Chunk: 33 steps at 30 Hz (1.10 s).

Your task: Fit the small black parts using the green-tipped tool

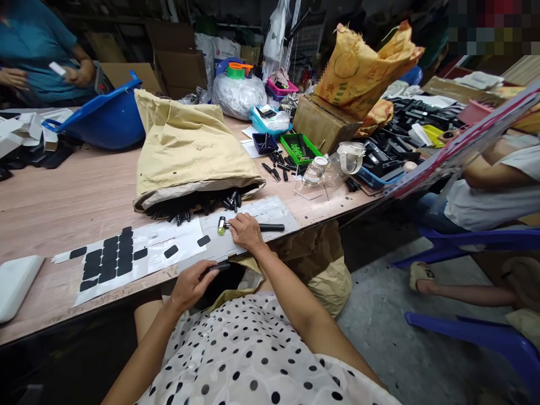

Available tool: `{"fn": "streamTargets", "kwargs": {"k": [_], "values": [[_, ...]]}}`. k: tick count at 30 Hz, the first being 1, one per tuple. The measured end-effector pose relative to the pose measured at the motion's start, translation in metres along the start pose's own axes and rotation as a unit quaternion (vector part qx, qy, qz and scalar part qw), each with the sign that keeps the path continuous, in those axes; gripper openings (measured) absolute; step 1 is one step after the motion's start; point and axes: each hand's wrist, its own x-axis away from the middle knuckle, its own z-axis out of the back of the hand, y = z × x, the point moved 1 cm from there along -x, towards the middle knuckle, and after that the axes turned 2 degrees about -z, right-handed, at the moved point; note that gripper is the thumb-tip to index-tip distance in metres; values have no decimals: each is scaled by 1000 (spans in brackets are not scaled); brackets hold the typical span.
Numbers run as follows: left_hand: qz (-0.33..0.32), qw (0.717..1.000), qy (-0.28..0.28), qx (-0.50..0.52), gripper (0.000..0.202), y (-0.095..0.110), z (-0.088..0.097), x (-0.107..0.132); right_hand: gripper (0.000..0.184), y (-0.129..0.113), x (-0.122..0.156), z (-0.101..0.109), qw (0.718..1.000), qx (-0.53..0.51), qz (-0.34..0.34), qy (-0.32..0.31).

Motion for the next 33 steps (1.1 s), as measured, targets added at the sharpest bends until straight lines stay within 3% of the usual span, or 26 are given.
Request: {"fn": "streamTargets", "kwargs": {"k": [3, 6, 8, 10, 12, 15, 18, 20, 25, 30, 33], "values": [[69, 994, -74, -46, 27, 4, -17, 23, 19, 0, -1, 0, 1000, -2, -4, -5], [173, 968, -150, -102, 24, 2, -25, 31, 19, 0, -1, -1, 1000, -3, -5, -3], [196, 957, -187, -105, 22, 3, -24, 28, 19, 0, -1, -1, 1000, -3, -1, 1], [180, 962, -194, -67, 20, 7, -19, 18, 18, 0, 0, -2, 1000, -1, 4, 5], [152, 977, -145, -16, 21, 12, -11, -1, 18, 0, 0, -3, 1000, 2, 4, 7], [139, 990, 11, -2, 29, 11, 5, -46, 18, -2, 0, -4, 1000, 7, 1, 8], [154, 975, 147, -65, 29, -3, 18, -100, 18, -3, 0, -4, 1000, 8, 1, 7], [176, 960, 188, -111, 29, -15, 23, -131, 18, -4, -1, -4, 1000, 10, 2, 6], [245, 937, 170, -183, 27, -31, 24, -172, 18, -6, -2, -3, 1000, 11, 6, 0], [268, 933, 128, -205, 14, -26, 21, -183, 19, -6, -2, -3, 1000, 9, 3, -4], [249, 939, 145, -186, 13, -22, 25, -181, 19, -6, -2, -3, 1000, 7, 4, -2]]}}
